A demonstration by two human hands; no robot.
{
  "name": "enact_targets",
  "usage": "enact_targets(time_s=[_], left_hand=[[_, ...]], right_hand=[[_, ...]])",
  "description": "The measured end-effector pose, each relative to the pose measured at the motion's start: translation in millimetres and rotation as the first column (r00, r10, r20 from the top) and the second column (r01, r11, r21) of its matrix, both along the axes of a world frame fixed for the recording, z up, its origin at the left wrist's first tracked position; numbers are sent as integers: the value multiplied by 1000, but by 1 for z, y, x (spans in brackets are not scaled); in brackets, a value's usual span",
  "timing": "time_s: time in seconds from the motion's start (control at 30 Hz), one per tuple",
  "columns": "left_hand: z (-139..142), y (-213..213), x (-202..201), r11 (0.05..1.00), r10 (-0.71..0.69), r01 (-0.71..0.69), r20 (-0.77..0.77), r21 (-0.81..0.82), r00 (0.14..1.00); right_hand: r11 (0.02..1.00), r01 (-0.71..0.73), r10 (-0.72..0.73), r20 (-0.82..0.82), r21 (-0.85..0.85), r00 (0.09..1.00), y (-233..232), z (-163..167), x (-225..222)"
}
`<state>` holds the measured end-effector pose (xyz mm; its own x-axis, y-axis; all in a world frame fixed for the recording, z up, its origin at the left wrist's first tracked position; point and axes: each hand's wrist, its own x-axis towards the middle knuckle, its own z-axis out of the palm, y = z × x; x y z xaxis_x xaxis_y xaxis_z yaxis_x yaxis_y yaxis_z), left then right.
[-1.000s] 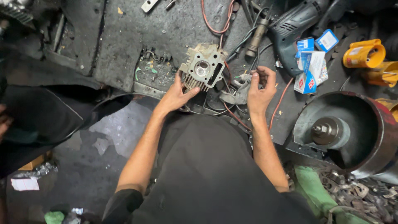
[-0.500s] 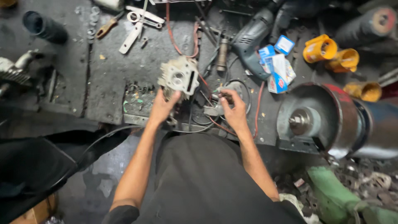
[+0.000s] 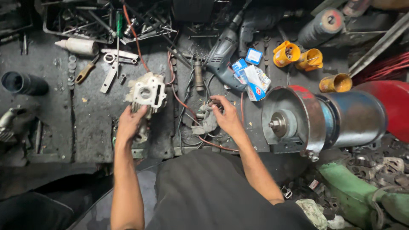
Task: The person handles a small engine cylinder head on a cluttered workshop bench, turning it over and fitting a suction cup valve-grinding tool to rotate the valves. They pick up small parts and fasteners, operate a power drill near the head, wipe components with a rag, and sort through parts on the bench.
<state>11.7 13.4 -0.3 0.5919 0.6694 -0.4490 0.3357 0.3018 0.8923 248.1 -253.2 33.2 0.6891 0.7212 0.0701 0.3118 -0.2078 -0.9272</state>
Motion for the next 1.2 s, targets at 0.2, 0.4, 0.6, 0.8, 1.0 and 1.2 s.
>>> enact_targets(time_s=[0.2,0.4,0.6,0.8,1.0,1.2], left_hand=[[1,2,-1,973,230,-230,49,9,972],[-3,10,5,982,177,-174,-45,66,983],[-6,-26,4,803,350,-202,-169,562,921],[12,-80,7,448,469,-415,186,792,863],[25,-116,25,497,366,-426,263,756,893],[24,-141,31,740,34,-195,254,644,967]], right_hand=[[967,199,-145,294,-161,945,12,14,20],[941,282,-125,583,-187,803,56,-4,59],[936,261,-1,741,-235,672,71,-27,90],[792,380,55,676,-478,735,70,-50,109],[748,435,80,719,-501,690,74,-68,129],[738,446,102,737,-506,668,76,-70,136]])
